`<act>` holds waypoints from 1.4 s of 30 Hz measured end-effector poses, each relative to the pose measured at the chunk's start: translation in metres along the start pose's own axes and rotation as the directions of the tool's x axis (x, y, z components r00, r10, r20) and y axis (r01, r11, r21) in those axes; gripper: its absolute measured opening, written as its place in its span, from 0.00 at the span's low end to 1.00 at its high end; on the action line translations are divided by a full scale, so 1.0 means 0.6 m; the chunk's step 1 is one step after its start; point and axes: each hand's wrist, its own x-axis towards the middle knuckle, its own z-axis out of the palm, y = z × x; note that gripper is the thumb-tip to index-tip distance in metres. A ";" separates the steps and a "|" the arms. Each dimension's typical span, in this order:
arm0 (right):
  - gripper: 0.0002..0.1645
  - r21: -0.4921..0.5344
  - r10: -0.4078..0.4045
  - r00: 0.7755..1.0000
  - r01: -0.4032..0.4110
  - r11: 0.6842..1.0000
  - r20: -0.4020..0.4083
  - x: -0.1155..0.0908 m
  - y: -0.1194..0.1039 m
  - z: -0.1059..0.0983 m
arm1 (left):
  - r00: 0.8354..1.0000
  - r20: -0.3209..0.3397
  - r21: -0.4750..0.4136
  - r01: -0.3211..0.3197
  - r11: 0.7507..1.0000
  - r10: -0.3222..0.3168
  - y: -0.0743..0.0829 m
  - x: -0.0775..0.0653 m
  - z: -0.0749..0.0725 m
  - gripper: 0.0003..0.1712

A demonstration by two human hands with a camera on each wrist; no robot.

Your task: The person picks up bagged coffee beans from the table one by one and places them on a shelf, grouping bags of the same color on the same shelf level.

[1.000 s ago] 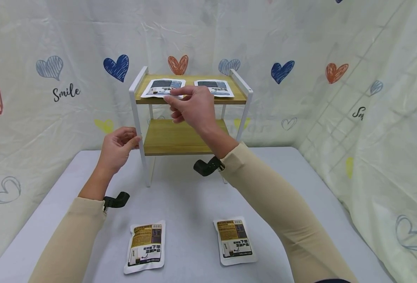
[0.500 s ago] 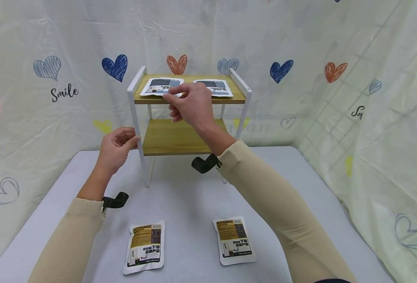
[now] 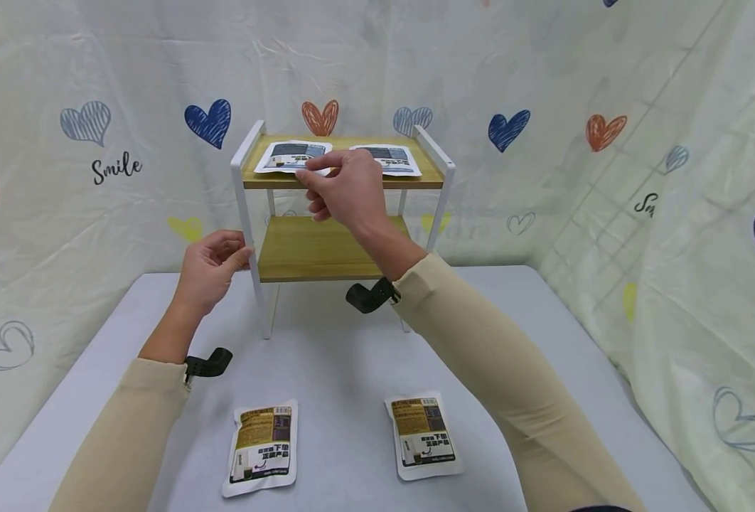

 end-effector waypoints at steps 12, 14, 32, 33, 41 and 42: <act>0.15 0.143 -0.043 0.999 0.045 0.989 -0.016 -0.010 0.014 -0.003 | 1.000 0.003 0.002 -0.005 1.000 0.005 -0.004 0.001 -0.001 0.19; 0.15 0.158 -0.045 0.999 0.047 0.986 -0.011 -0.014 0.017 -0.005 | 1.000 0.004 -0.002 -0.007 1.000 0.007 -0.004 0.002 -0.001 0.20; 0.17 0.261 -0.060 0.995 0.038 0.965 0.077 -0.061 0.087 -0.028 | 1.000 0.001 -0.005 -0.010 1.000 0.010 -0.002 0.000 -0.002 0.17; 0.17 0.272 -0.054 0.995 0.030 0.962 0.081 -0.064 0.093 -0.029 | 1.000 0.001 -0.004 -0.011 1.000 0.011 -0.003 0.000 -0.002 0.17; 0.16 0.329 0.004 0.994 -0.041 0.943 0.110 -0.097 0.138 -0.033 | 1.000 -0.002 0.009 -0.001 1.000 0.001 -0.003 0.002 -0.002 0.18; 0.16 0.334 0.015 0.993 -0.055 0.941 0.121 -0.102 0.144 -0.034 | 1.000 -0.004 0.007 0.001 1.000 -0.001 -0.004 0.002 -0.002 0.18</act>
